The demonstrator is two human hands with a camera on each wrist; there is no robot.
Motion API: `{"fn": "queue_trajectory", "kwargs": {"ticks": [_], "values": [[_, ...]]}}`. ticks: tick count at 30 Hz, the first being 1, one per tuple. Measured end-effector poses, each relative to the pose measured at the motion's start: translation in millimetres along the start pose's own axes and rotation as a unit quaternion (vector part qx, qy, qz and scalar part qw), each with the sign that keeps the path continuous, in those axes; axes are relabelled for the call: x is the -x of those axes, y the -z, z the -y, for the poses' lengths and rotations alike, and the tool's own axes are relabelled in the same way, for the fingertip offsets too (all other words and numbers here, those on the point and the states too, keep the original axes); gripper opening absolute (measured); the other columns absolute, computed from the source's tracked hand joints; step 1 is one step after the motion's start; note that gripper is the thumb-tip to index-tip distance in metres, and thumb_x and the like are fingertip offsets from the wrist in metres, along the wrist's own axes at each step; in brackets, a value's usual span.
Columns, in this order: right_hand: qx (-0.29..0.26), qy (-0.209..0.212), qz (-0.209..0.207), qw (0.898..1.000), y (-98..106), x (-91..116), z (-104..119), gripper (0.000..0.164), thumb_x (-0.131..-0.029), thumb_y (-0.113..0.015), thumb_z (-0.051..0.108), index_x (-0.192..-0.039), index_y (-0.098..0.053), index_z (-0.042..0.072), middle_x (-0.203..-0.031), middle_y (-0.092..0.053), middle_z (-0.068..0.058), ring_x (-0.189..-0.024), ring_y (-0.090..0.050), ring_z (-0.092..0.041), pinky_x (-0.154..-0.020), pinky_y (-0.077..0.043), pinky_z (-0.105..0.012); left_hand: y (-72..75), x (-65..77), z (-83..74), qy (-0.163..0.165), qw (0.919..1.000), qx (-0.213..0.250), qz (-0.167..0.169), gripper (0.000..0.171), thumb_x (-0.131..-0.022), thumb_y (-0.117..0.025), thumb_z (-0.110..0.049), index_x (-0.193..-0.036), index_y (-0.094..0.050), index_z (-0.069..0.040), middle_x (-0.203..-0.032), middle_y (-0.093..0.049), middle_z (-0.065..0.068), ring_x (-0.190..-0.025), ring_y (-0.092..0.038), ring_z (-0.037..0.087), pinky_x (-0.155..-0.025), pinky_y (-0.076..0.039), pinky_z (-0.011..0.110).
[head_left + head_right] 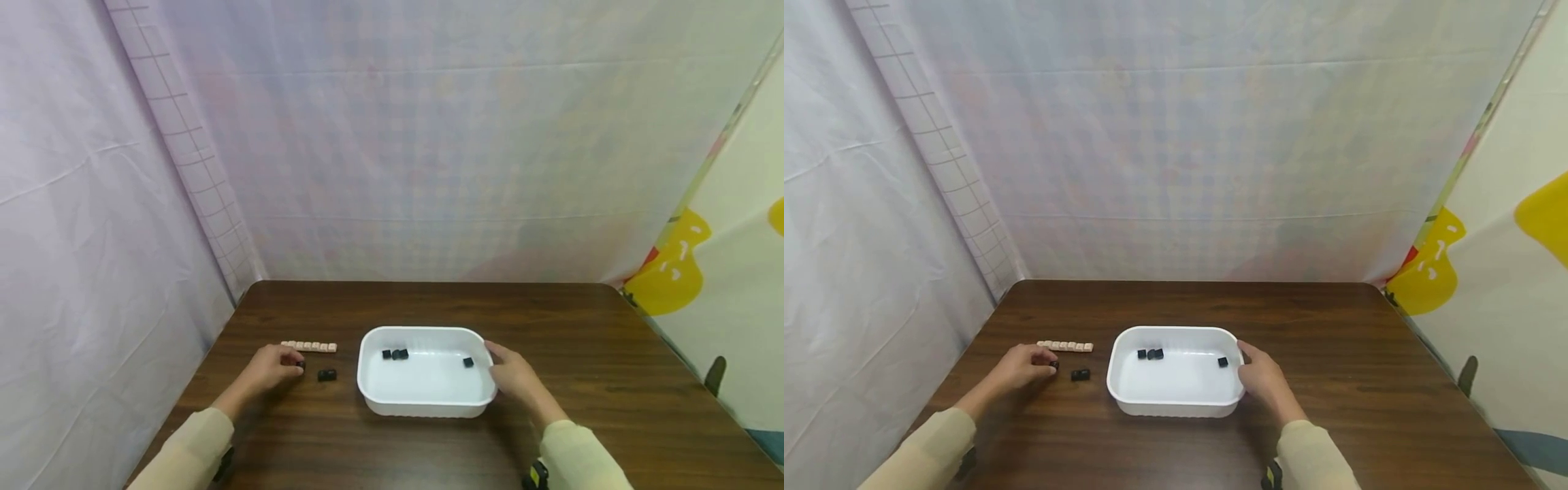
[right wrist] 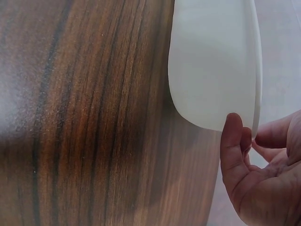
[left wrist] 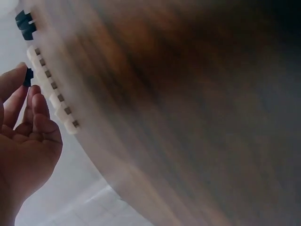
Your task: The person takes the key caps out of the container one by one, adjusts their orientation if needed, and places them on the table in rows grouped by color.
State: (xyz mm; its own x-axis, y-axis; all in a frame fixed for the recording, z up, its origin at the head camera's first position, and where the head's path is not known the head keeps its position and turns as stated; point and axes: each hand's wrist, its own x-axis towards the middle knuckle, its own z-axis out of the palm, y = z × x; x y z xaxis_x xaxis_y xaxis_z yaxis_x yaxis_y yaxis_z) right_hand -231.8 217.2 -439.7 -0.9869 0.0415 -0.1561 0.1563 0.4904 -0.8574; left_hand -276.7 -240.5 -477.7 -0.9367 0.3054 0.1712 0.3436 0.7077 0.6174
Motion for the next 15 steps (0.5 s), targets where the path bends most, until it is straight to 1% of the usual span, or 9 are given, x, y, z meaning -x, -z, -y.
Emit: {"fn": "queue_trajectory", "kwargs": {"ticks": [3, 5, 9, 12, 15], "values": [[-0.003, 0.006, -0.001, 1.0, 1, 1, 0, 0.066, -0.082, -0.05, -0.007, -0.146, -0.037, -0.009, -0.129, -0.049, -0.037, -0.074, -0.062, -0.026, -0.059, -0.057, -0.039, -2.5, 1.0, 2.3, -0.001, 0.9999, 0.001, 0.014, 0.015, -0.079, -0.079, -0.009, -0.092, -0.073, -0.002, -0.083, -0.068, 0.0, -0.077, -0.06, 0.015, -0.07, -0.05, 0.033], [-0.007, 0.007, -0.003, 1.0, 1, 2, 0, 0.066, -0.081, -0.049, -0.007, -0.146, -0.037, -0.009, -0.128, -0.049, -0.038, -0.074, -0.063, -0.027, -0.059, -0.057, -0.04, -5.2, 1.1, 0.7, 0.009, 0.9996, 0.003, 0.026, 0.016, -0.079, -0.079, -0.008, -0.092, -0.074, -0.002, -0.082, -0.067, 0.0, -0.075, -0.059, 0.013, -0.068, -0.049, 0.032], [-0.008, 0.002, -0.004, 1.0, 2, 3, 0, 0.066, -0.081, -0.049, -0.007, -0.147, -0.037, -0.009, -0.128, -0.049, -0.038, -0.075, -0.063, -0.028, -0.06, -0.057, -0.042, -10.7, -1.6, -4.0, 0.015, 0.9989, 0.005, 0.045, 0.016, -0.079, -0.079, -0.008, -0.092, -0.073, -0.002, -0.08, -0.066, -0.001, -0.072, -0.057, 0.011, -0.066, -0.049, 0.03], [-0.001, -0.01, -0.003, 1.0, 3, 3, 0, 0.066, -0.083, -0.05, -0.006, -0.148, -0.037, -0.007, -0.133, -0.046, -0.037, -0.078, -0.062, -0.028, -0.061, -0.057, -0.041, -15.0, -4.6, -6.5, 0.017, 0.9987, 0.002, 0.048, 0.015, -0.079, -0.079, -0.008, -0.091, -0.073, -0.003, -0.079, -0.066, -0.002, -0.072, -0.057, 0.011, -0.066, -0.049, 0.03], [0.004, -0.016, -0.001, 1.0, 3, 2, 0, 0.066, -0.084, -0.049, -0.005, -0.148, -0.036, -0.006, -0.136, -0.043, -0.037, -0.081, -0.061, -0.029, -0.062, -0.057, -0.04, -19.0, -7.8, -8.0, 0.012, 0.9989, -0.002, 0.046, 0.014, -0.078, -0.08, -0.008, -0.089, -0.073, -0.004, -0.078, -0.066, -0.003, -0.071, -0.057, 0.011, -0.067, -0.049, 0.03]]}}
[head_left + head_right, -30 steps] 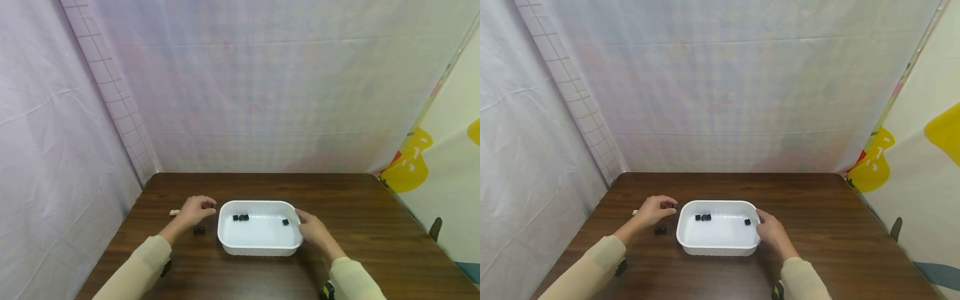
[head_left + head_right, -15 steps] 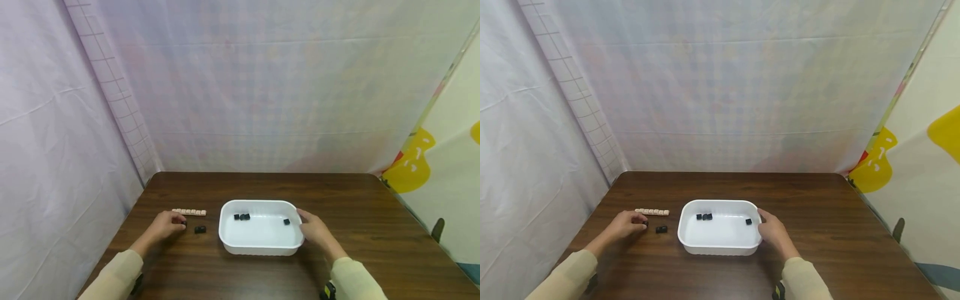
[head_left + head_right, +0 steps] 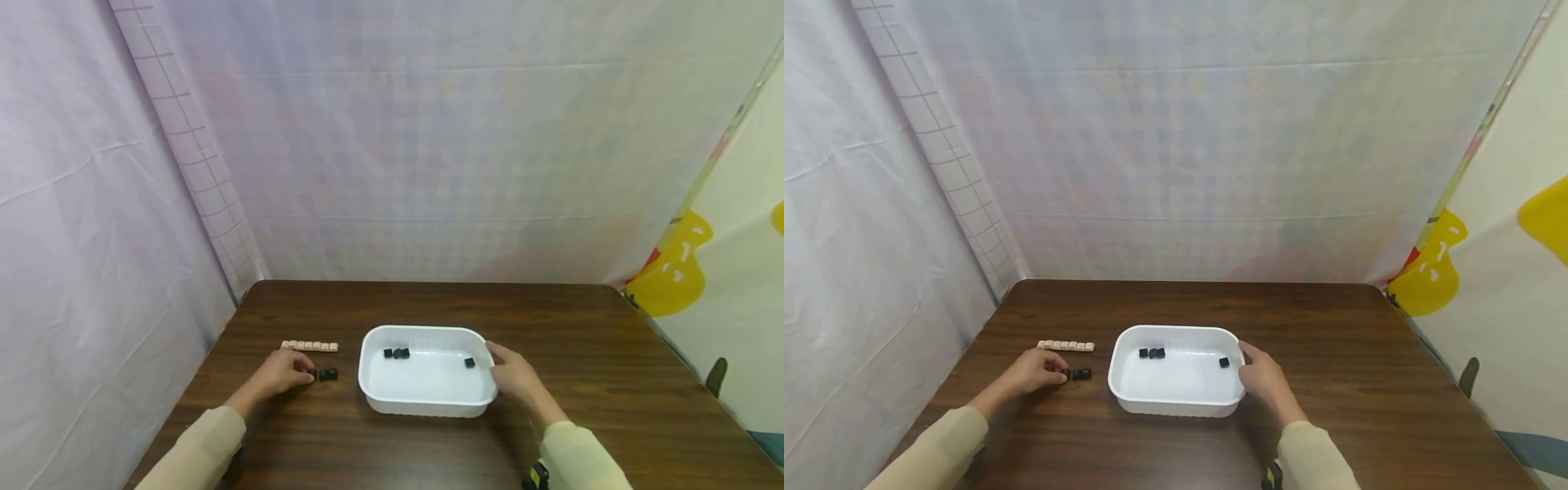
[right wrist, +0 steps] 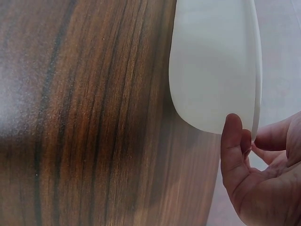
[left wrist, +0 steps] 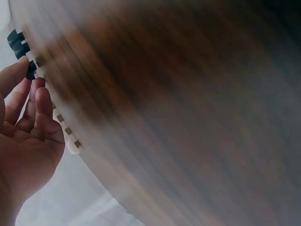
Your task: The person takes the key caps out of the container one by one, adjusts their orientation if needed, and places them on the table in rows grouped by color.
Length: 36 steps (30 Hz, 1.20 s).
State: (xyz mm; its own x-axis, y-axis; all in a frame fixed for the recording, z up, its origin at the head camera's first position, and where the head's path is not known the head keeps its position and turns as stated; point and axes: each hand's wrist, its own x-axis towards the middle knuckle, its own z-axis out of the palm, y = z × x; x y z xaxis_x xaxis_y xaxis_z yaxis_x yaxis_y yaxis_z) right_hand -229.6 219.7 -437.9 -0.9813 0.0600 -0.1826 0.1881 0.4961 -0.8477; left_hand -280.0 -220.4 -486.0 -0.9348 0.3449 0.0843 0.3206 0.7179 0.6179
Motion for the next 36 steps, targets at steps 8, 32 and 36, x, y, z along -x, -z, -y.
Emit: {"fn": "queue_trajectory", "kwargs": {"ticks": [8, 32, 36], "values": [[-0.009, 0.013, -0.003, 1.0, 0, 0, -1, 0.067, -0.081, -0.048, -0.008, -0.147, -0.036, -0.008, -0.133, -0.046, -0.037, -0.078, -0.062, -0.027, -0.062, -0.057, -0.04, -3.5, -2.5, -3.8, -0.015, 0.9999, 0.003, -0.002, 0.016, -0.076, -0.08, -0.006, -0.09, -0.073, -0.002, -0.075, -0.064, -0.004, -0.068, -0.056, 0.01, -0.063, -0.048, 0.027], [0.0, -0.003, 0.001, 1.0, 0, -2, -3, 0.065, -0.084, -0.049, -0.006, -0.148, -0.036, -0.007, -0.138, -0.043, -0.036, -0.082, -0.061, -0.029, -0.062, -0.057, -0.038, -13.4, -48.8, -87.3, -0.045, 0.9982, -0.001, -0.04, 0.025, -0.088, -0.075, -0.014, -0.109, -0.071, -0.002, -0.096, -0.067, 0.006, -0.09, -0.063, 0.023, -0.08, -0.052, 0.04], [-0.001, 0.004, 0.0, 1.0, 0, -2, -3, 0.066, -0.083, -0.048, -0.007, -0.148, -0.036, -0.008, -0.136, -0.044, -0.037, -0.08, -0.062, -0.028, -0.062, -0.057, -0.039, -22.9, -60.3, -111.4, -0.06, 0.9979, -0.013, -0.02, 0.026, -0.089, -0.074, -0.014, -0.112, -0.071, -0.003, -0.1, -0.067, 0.009, -0.095, -0.063, 0.026, -0.084, -0.052, 0.041]]}}
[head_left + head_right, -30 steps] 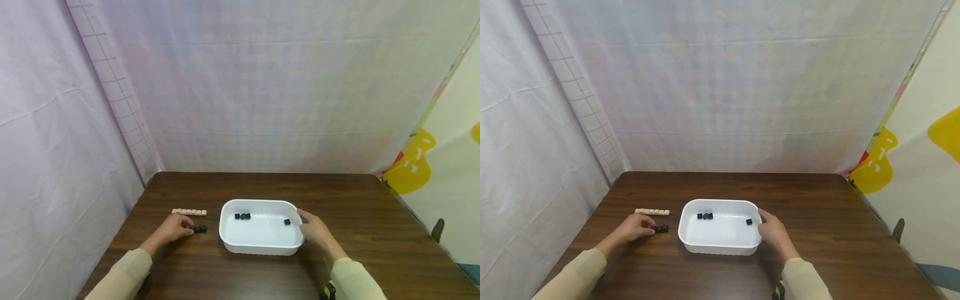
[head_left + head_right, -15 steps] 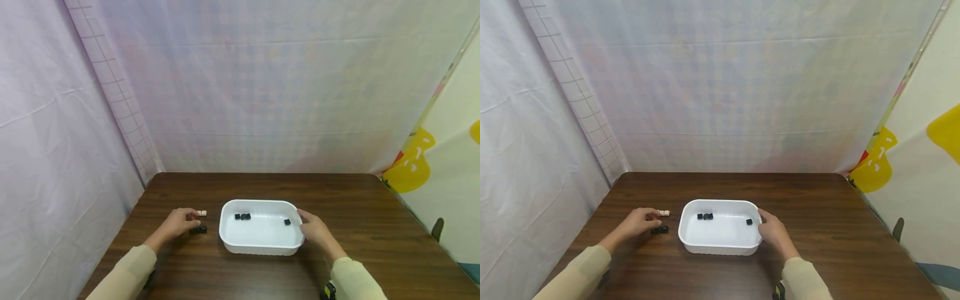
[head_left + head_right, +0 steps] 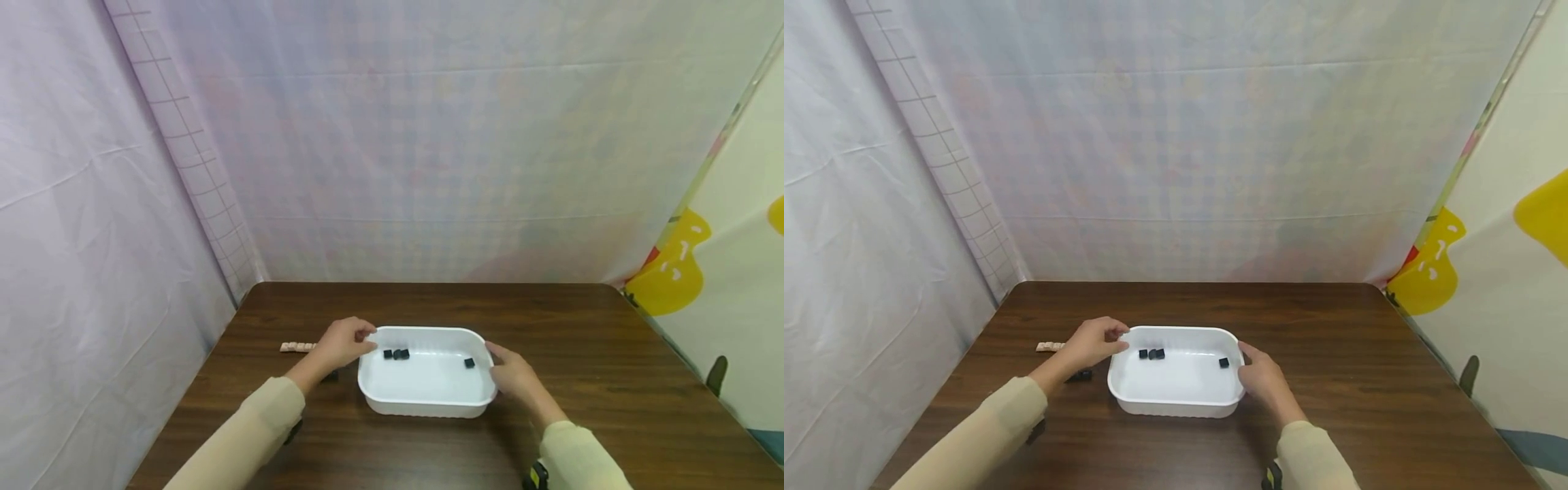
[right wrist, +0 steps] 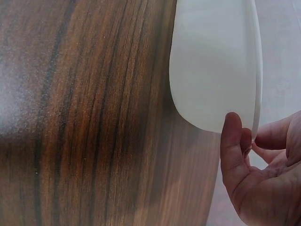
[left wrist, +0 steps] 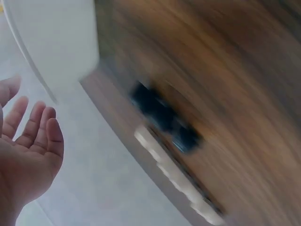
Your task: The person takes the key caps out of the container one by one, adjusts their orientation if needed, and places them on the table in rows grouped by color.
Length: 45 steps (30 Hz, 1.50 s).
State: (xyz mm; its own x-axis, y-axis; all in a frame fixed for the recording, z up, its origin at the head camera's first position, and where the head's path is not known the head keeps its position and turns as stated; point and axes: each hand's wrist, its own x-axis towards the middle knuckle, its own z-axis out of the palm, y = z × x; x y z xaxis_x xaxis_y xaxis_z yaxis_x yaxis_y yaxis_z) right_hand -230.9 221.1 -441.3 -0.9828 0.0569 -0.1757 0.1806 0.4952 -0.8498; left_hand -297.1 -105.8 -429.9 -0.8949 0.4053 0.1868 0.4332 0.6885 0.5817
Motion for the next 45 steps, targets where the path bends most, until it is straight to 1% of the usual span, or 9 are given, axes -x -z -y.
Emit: {"fn": "queue_trajectory", "kwargs": {"ticks": [8, 15, 19, 23, 27, 31, 37, 42, 45], "values": [[0.004, -0.002, -0.002, 1.0, 1, 1, 1, 0.066, -0.083, -0.048, -0.007, -0.148, -0.036, -0.007, -0.137, -0.043, -0.037, -0.081, -0.062, -0.029, -0.063, -0.057, -0.04, -32.1, -27.3, -38.4, -0.085, 0.9927, -0.069, 0.051, 0.03, -0.087, -0.074, -0.017, -0.113, -0.071, -0.003, -0.103, -0.069, 0.011, -0.097, -0.064, 0.026, -0.085, -0.051, 0.036], [0.019, 0.007, -0.006, 1.0, 1, 2, 3, 0.063, -0.085, -0.049, -0.004, -0.147, -0.038, -0.007, -0.138, -0.044, -0.036, -0.087, -0.061, -0.03, -0.065, -0.056, -0.038, -68.8, -51.5, -79.9, -0.074, 0.9824, -0.124, 0.119, 0.035, -0.091, -0.072, -0.027, -0.122, -0.069, -0.01, -0.117, -0.069, 0.004, -0.11, -0.062, 0.018, -0.095, -0.047, 0.028], [0.021, 0.016, -0.008, 1.0, 0, 2, 3, 0.062, -0.086, -0.049, -0.003, -0.147, -0.039, -0.007, -0.136, -0.047, -0.035, -0.087, -0.061, -0.031, -0.063, -0.054, -0.035, -91.2, -64.0, -93.0, -0.08, 0.9765, -0.148, 0.134, 0.038, -0.092, -0.071, -0.03, -0.125, -0.068, -0.011, -0.122, -0.068, 0.001, -0.115, -0.061, 0.016, -0.1, -0.043, 0.026], [0.024, 0.037, -0.017, 0.999, -1, 3, 3, 0.064, -0.081, -0.049, -0.005, -0.145, -0.04, -0.009, -0.129, -0.053, -0.034, -0.081, -0.062, -0.028, -0.06, -0.055, -0.035, -111.3, -72.3, -100.8, -0.076, 0.9744, -0.162, 0.137, 0.037, -0.091, -0.072, -0.03, -0.123, -0.069, -0.012, -0.118, -0.069, -0.001, -0.111, -0.062, 0.014, -0.098, -0.044, 0.025], [0.013, 0.048, -0.019, 0.999, -3, 4, 2, 0.068, -0.076, -0.048, -0.007, -0.144, -0.041, -0.009, -0.123, -0.055, -0.033, -0.077, -0.062, -0.027, -0.059, -0.056, -0.038, -125.9, -76.6, -107.2, -0.076, 0.9678, -0.199, 0.135, 0.024, -0.089, -0.074, -0.03, -0.108, -0.073, -0.015, -0.097, -0.07, -0.005, -0.09, -0.063, 0.011, -0.085, -0.048, 0.024], [0.015, 0.049, -0.018, 0.999, -3, 5, 3, 0.069, -0.076, -0.049, -0.007, -0.144, -0.041, -0.009, -0.122, -0.056, -0.033, -0.078, -0.062, -0.029, -0.059, -0.056, -0.038, -132.2, -77.4, -111.9, -0.066, 0.9582, -0.241, 0.139, 0.014, -0.086, -0.076, -0.028, -0.089, -0.069, -0.017, -0.077, -0.062, -0.006, -0.074, -0.057, 0.01, -0.074, -0.048, 0.024], [0.029, 0.051, -0.019, 0.998, -1, 5, 4, 0.069, -0.076, -0.05, -0.007, -0.144, -0.041, -0.01, -0.123, -0.056, -0.033, -0.08, -0.061, -0.029, -0.06, -0.054, -0.035, -135.2, -76.4, -112.8, -0.058, 0.9522, -0.261, 0.148, 0.015, -0.083, -0.079, -0.028, -0.092, -0.071, -0.02, -0.08, -0.064, -0.007, -0.077, -0.058, 0.01, -0.072, -0.048, 0.025], [0.042, 0.054, -0.024, 0.997, 1, 6, 3, 0.068, -0.076, -0.05, -0.006, -0.143, -0.043, -0.01, -0.123, -0.057, -0.031, -0.085, -0.06, -0.03, -0.062, -0.052, -0.033, -139.4, -78.2, -110.4, -0.074, 0.9501, -0.265, 0.146, 0.012, -0.081, -0.079, -0.022, -0.084, -0.068, -0.017, -0.076, -0.064, -0.006, -0.073, -0.057, 0.011, -0.069, -0.047, 0.024], [0.046, 0.053, -0.023, 0.997, 2, 6, 3, 0.067, -0.076, -0.049, -0.006, -0.143, -0.042, -0.01, -0.124, -0.056, -0.031, -0.086, -0.059, -0.031, -0.063, -0.052, -0.032, -138.6, -77.1, -111.1, -0.087, 0.9484, -0.267, 0.148, 0.011, -0.081, -0.078, -0.019, -0.088, -0.07, -0.015, -0.08, -0.066, -0.006, -0.075, -0.058, 0.011, -0.072, -0.047, 0.022]]}}
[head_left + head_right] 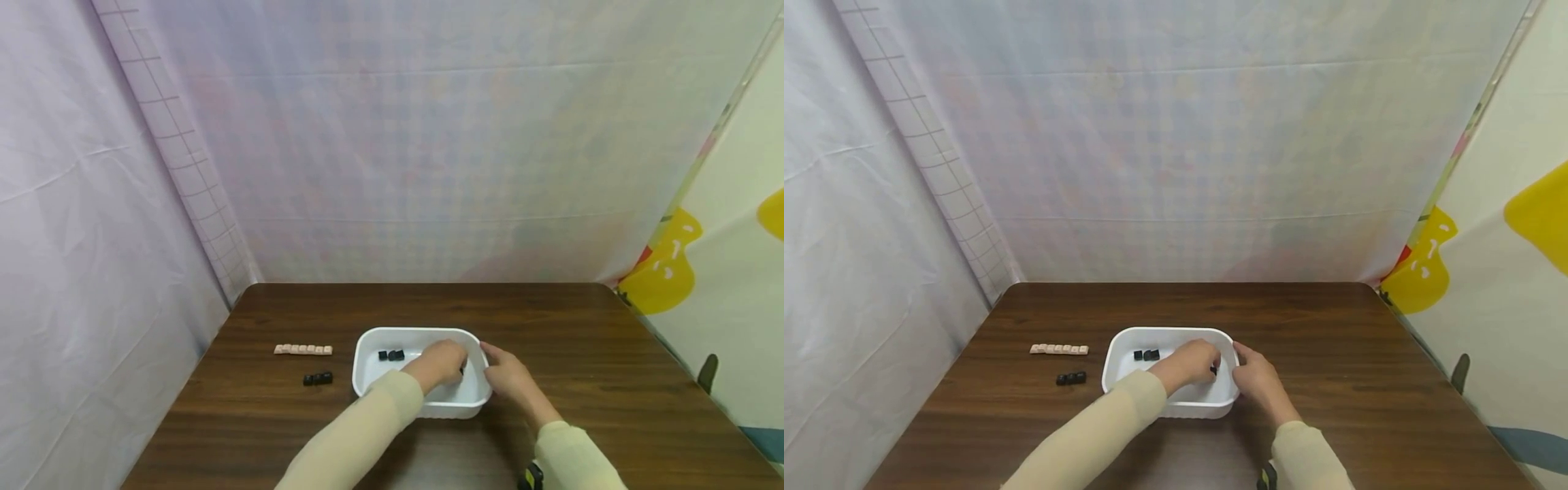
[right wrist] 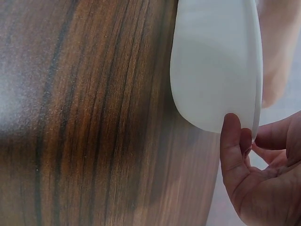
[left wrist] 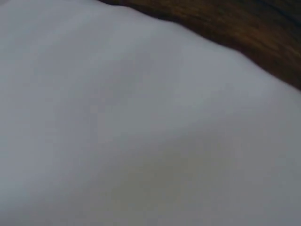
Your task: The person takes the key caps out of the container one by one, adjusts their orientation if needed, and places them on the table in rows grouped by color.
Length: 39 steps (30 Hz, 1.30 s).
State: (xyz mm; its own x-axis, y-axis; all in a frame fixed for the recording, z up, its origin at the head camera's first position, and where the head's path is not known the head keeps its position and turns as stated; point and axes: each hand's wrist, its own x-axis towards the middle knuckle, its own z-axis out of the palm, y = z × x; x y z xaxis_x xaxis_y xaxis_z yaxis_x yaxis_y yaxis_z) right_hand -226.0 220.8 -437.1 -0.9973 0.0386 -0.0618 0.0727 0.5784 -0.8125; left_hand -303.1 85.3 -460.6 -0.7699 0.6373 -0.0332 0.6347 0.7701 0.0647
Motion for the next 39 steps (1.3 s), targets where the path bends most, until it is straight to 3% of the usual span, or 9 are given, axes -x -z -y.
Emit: {"fn": "queue_trajectory", "kwargs": {"ticks": [6, 9, 13, 19, 24, 30, 39], "values": [[0.0, 0.002, 0.001, 1.0, 0, 0, 0, 0.068, -0.076, -0.048, -0.007, -0.143, -0.041, -0.01, -0.127, -0.054, -0.032, -0.086, -0.059, -0.03, -0.063, -0.051, -0.031, 11.9, 13.0, 4.4, -0.015, 0.9999, 0.001, 0.006, 0.007, -0.087, -0.073, -0.019, -0.092, -0.073, -0.014, -0.085, -0.069, -0.005, -0.08, -0.061, 0.011, -0.079, -0.048, 0.022], [-0.002, -0.003, -0.001, 1.0, 0, 0, 0, 0.068, -0.076, -0.048, -0.007, -0.144, -0.042, -0.01, -0.126, -0.055, -0.032, -0.084, -0.059, -0.029, -0.062, -0.05, -0.031, 18.6, 19.4, 11.0, -0.031, 0.9995, 0.008, -0.007, 0.011, -0.087, -0.071, -0.018, -0.096, -0.075, -0.014, -0.091, -0.071, -0.005, -0.085, -0.063, 0.01, -0.081, -0.048, 0.021], [-0.004, -0.01, 0.001, 1.0, 0, 0, -1, 0.066, -0.078, -0.046, -0.006, -0.144, -0.041, -0.01, -0.128, -0.053, -0.033, -0.084, -0.06, -0.029, -0.062, -0.05, -0.031, 25.1, 25.3, 22.9, -0.045, 0.9968, 0.055, -0.036, 0.019, -0.081, -0.072, -0.014, -0.1, -0.075, -0.011, -0.091, -0.072, -0.004, -0.084, -0.063, 0.01, -0.079, -0.048, 0.02], [-0.007, -0.017, 0.0, 1.0, -1, -1, -1, 0.066, -0.078, -0.046, -0.006, -0.144, -0.041, -0.009, -0.126, -0.053, -0.034, -0.077, -0.06, -0.028, -0.06, -0.052, -0.032, 35.9, 41.7, 45.1, -0.038, 0.987, 0.132, -0.083, 0.02, -0.079, -0.071, -0.011, -0.098, -0.076, -0.009, -0.084, -0.069, -0.004, -0.079, -0.059, 0.009, -0.075, -0.047, 0.022], [-0.023, -0.022, 0.002, 1.0, -2, -1, -1, 0.067, -0.078, -0.046, -0.007, -0.145, -0.041, -0.008, -0.123, -0.054, -0.035, -0.074, -0.062, -0.027, -0.061, -0.056, -0.038, 44.9, 65.6, 69.1, -0.016, 0.973, 0.202, -0.11, 0.023, -0.079, -0.069, -0.007, -0.101, -0.075, -0.005, -0.086, -0.068, 0.0, -0.08, -0.059, 0.011, -0.074, -0.049, 0.024], [-0.037, -0.025, 0.003, 0.999, -3, -1, 0, 0.068, -0.078, -0.046, -0.008, -0.145, -0.039, -0.008, -0.121, -0.054, -0.036, -0.072, -0.062, -0.027, -0.06, -0.057, -0.041, 47.4, 98.1, 101.5, 0.047, 0.9511, 0.283, -0.115, 0.026, -0.085, -0.067, -0.006, -0.11, -0.072, -0.001, -0.091, -0.065, 0.001, -0.083, -0.058, 0.015, -0.071, -0.05, 0.03], [-0.056, -0.03, 0.005, 0.998, -4, -1, -2, 0.069, -0.078, -0.045, -0.009, -0.146, -0.038, -0.009, -0.121, -0.052, -0.037, -0.069, -0.062, -0.026, -0.058, -0.057, -0.041, 43.1, 142.5, 147.8, 0.12, 0.9175, 0.342, -0.163, 0.022, -0.086, -0.07, -0.009, -0.107, -0.072, -0.004, -0.093, -0.068, 0.002, -0.087, -0.063, 0.018, -0.074, -0.053, 0.037]]}}
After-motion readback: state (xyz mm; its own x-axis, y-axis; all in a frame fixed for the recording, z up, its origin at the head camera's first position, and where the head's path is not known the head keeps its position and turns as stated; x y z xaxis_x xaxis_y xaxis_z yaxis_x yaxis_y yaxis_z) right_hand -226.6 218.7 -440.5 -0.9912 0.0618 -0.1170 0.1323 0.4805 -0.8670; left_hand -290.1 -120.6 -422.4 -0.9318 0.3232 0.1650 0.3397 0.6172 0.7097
